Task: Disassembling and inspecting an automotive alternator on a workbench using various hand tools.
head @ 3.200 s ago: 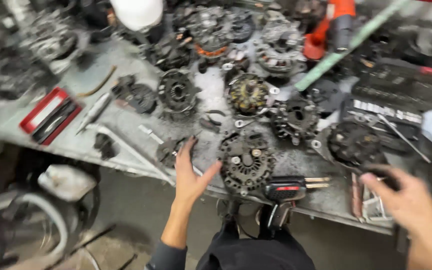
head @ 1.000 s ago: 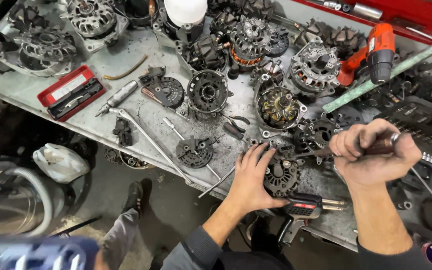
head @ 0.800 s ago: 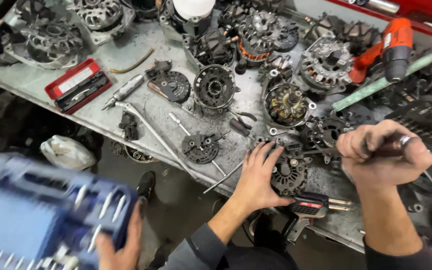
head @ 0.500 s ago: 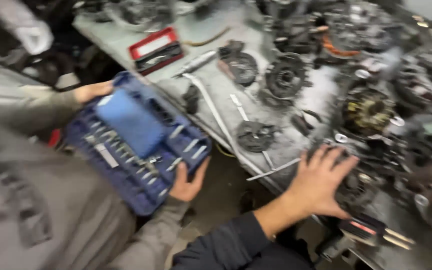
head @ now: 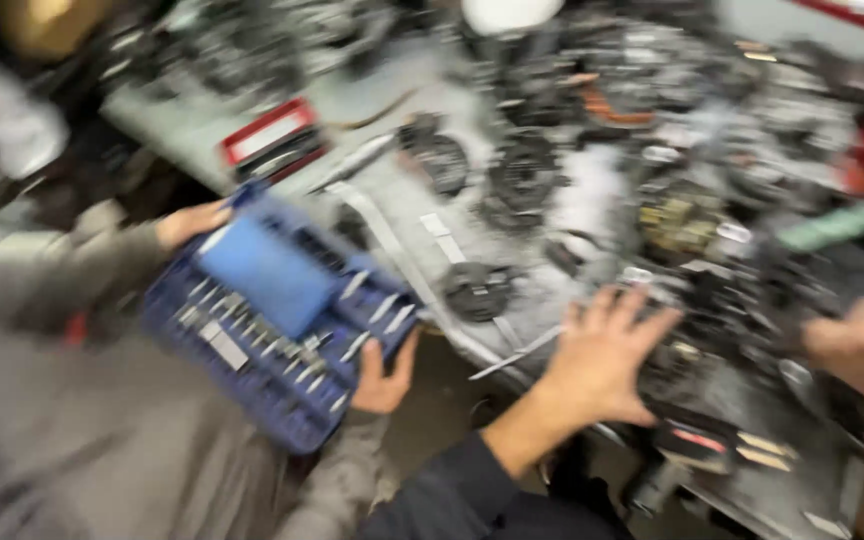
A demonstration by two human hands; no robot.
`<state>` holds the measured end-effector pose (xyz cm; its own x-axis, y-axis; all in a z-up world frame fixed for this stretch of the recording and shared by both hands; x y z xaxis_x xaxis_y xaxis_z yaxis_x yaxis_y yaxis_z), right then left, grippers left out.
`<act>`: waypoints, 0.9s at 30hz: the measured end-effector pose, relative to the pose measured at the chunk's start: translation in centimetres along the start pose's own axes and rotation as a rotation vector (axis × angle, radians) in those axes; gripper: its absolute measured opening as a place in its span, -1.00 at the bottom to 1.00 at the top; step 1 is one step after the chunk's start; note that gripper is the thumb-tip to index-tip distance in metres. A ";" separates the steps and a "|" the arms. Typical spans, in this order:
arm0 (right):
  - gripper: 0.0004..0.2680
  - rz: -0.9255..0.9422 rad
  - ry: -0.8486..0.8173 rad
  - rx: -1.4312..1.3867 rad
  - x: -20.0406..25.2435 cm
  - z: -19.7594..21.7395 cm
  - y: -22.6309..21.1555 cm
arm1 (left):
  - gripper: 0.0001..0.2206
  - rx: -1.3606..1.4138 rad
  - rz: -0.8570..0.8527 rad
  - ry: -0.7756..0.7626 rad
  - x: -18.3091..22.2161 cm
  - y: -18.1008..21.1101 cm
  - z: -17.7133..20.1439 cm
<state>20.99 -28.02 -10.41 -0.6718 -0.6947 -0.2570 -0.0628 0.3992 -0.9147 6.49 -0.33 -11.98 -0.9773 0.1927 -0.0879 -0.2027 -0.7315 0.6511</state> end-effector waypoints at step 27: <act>-0.91 0.385 0.920 0.296 -4.1 -22.0 -5.3 | 0.02 -0.293 0.036 0.147 1.6 4.3 0.4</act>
<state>7.83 -14.14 2.35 -0.9191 0.2235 -0.3244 0.3755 0.2479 -0.8931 4.07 -2.87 -9.04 -0.9782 0.0822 -0.1905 -0.1558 -0.8975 0.4126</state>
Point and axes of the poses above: each hand's wrist, its own x-axis away from the middle knuckle, its own z-axis out of the back of the hand, y = z × x, the point moved 3 cm from there along -x, towards the middle knuckle, and after that the axes turned 1 degree about y, right-handed, at the moved point
